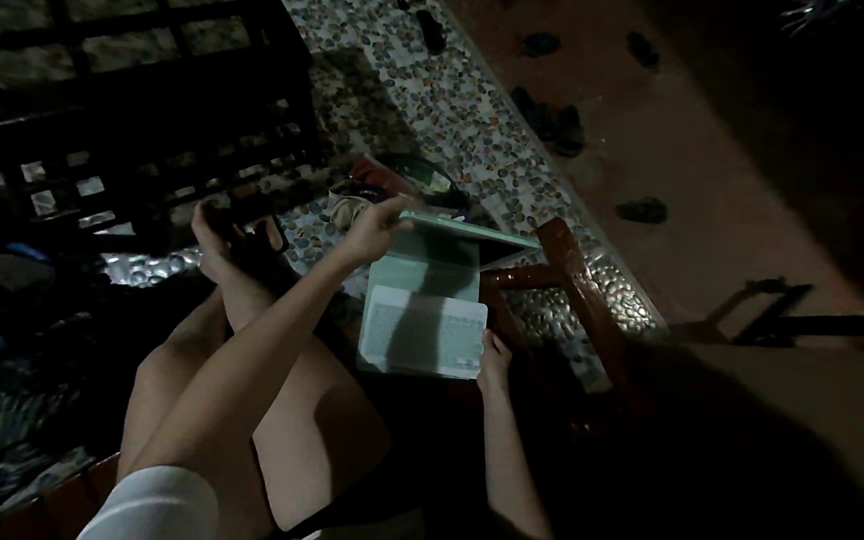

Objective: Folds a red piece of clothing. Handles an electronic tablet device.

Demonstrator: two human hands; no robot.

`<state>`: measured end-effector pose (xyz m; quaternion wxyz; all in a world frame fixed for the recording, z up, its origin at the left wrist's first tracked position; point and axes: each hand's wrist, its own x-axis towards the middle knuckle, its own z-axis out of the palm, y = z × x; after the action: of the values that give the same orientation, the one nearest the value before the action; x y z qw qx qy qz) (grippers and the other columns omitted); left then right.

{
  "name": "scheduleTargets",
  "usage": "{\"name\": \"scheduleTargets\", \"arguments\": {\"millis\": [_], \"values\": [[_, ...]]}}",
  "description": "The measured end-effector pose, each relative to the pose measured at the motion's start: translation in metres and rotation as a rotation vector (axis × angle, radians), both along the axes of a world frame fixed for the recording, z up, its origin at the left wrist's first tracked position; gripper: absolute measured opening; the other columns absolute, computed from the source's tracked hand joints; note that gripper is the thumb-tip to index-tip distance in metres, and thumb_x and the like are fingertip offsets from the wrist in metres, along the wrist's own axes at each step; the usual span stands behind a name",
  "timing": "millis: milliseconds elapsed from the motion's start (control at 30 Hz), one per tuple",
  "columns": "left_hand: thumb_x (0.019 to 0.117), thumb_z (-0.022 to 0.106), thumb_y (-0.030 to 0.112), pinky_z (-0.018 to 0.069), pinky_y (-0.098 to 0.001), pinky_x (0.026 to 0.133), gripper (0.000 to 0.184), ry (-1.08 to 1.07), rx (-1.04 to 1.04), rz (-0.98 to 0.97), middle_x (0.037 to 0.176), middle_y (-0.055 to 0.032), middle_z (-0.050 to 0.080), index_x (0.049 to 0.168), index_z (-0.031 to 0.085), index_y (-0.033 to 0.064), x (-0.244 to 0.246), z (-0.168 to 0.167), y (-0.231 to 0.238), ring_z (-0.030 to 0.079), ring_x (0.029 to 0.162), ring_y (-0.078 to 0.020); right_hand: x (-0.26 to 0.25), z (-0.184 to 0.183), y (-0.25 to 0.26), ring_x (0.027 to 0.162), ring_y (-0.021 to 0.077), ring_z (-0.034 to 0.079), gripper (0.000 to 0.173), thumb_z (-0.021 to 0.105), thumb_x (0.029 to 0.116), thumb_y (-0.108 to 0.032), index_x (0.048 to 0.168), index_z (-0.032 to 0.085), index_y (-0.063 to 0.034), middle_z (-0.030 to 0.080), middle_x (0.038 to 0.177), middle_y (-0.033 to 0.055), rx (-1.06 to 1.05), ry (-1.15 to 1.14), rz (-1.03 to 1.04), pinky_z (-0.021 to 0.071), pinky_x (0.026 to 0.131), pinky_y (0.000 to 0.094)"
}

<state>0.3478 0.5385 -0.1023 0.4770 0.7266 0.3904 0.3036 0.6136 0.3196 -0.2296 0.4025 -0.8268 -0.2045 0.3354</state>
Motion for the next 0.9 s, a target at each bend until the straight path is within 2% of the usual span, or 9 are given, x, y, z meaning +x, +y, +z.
{"name": "scheduleTargets", "arguments": {"millis": [167,333,400,500,533,667,800,900], "values": [[0.1039,0.059,0.015,0.0566,-0.0367,0.093,0.027,-0.051,-0.06,-0.118,0.116,-0.0099,0.07,0.128,0.065,0.0053,-0.003,0.003,-0.024,0.068,0.101,-0.014,-0.002,-0.011,-0.026,0.121,0.0257,0.06,0.036,0.052,0.1082,-0.022,0.125,0.066,0.0062,0.064,0.129,0.0229,0.006,0.0,-0.01,0.0462,0.107,0.0443],[0.1031,0.06,0.012,0.0577,-0.0386,0.091,0.022,-0.064,-0.074,-0.167,0.115,-0.0083,0.072,0.123,0.068,0.0061,0.014,0.016,-0.056,0.07,0.099,-0.0155,-0.008,-0.005,-0.068,0.129,0.0306,0.056,0.042,0.05,0.109,-0.025,0.136,0.059,0.0058,0.058,0.139,0.0254,-0.069,0.046,-0.1,0.0431,0.11,0.0492],[0.1029,0.061,0.012,0.0579,-0.0393,0.09,0.022,-0.06,-0.144,-0.139,0.114,-0.0088,0.072,0.123,0.068,0.0062,0.023,0.027,-0.074,0.07,0.098,-0.017,-0.012,-0.004,-0.091,0.125,0.0289,0.058,0.041,0.05,0.1091,-0.025,0.134,0.06,0.0057,0.059,0.136,0.0248,-0.083,0.075,-0.144,0.0453,0.108,0.0475],[0.1028,0.061,0.013,0.0578,-0.035,0.081,0.022,-0.091,-0.209,-0.127,0.11,-0.0075,0.072,0.122,0.069,0.0077,0.038,0.03,-0.094,0.069,0.09,-0.0143,-0.015,-0.014,-0.124,0.11,0.0226,0.065,0.04,0.049,0.1091,-0.027,0.13,0.063,0.0044,0.066,0.124,0.0209,-0.057,0.097,-0.175,0.0536,0.098,0.0423],[0.1029,0.061,0.014,0.0584,-0.035,0.084,0.022,-0.095,-0.221,-0.144,0.111,-0.0068,0.072,0.123,0.068,0.0085,0.043,0.027,-0.096,0.069,0.093,-0.0138,-0.014,-0.017,-0.13,0.109,0.0224,0.066,0.04,0.048,0.1093,-0.027,0.131,0.062,0.0038,0.066,0.123,0.0205,-0.048,0.101,-0.186,0.0547,0.097,0.0422],[0.1039,0.059,0.015,0.0567,-0.0401,0.094,0.025,-0.087,-0.199,-0.248,0.117,-0.0078,0.072,0.126,0.068,0.0088,0.057,0.001,-0.08,0.069,0.103,-0.0163,-0.022,-0.004,-0.12,0.119,0.0246,0.062,0.041,0.047,0.1097,-0.027,0.134,0.061,0.0036,0.064,0.131,0.0214,-0.076,0.075,-0.182,0.0485,0.105,0.0448],[0.1075,0.052,0.019,0.0528,-0.0416,0.101,0.03,-0.089,-0.213,-0.199,0.126,-0.0105,0.068,0.132,0.064,0.0073,0.057,-0.032,-0.044,0.066,0.113,-0.0174,-0.032,0.006,-0.102,0.117,0.0288,0.062,0.039,0.047,0.1103,-0.024,0.129,0.064,0.0057,0.065,0.126,0.0244,-0.126,-0.04,-0.144,0.0472,0.104,0.0464],[0.1083,0.05,0.022,0.0529,-0.0395,0.098,0.031,-0.107,-0.237,-0.184,0.12,-0.0112,0.069,0.13,0.064,0.0046,0.061,-0.037,-0.038,0.066,0.107,-0.0158,-0.041,0.004,-0.101,0.12,0.0365,0.061,0.039,0.047,0.1103,-0.02,0.129,0.063,0.0096,0.064,0.127,0.0296,-0.129,-0.124,-0.169,0.0447,0.107,0.0498]]}}
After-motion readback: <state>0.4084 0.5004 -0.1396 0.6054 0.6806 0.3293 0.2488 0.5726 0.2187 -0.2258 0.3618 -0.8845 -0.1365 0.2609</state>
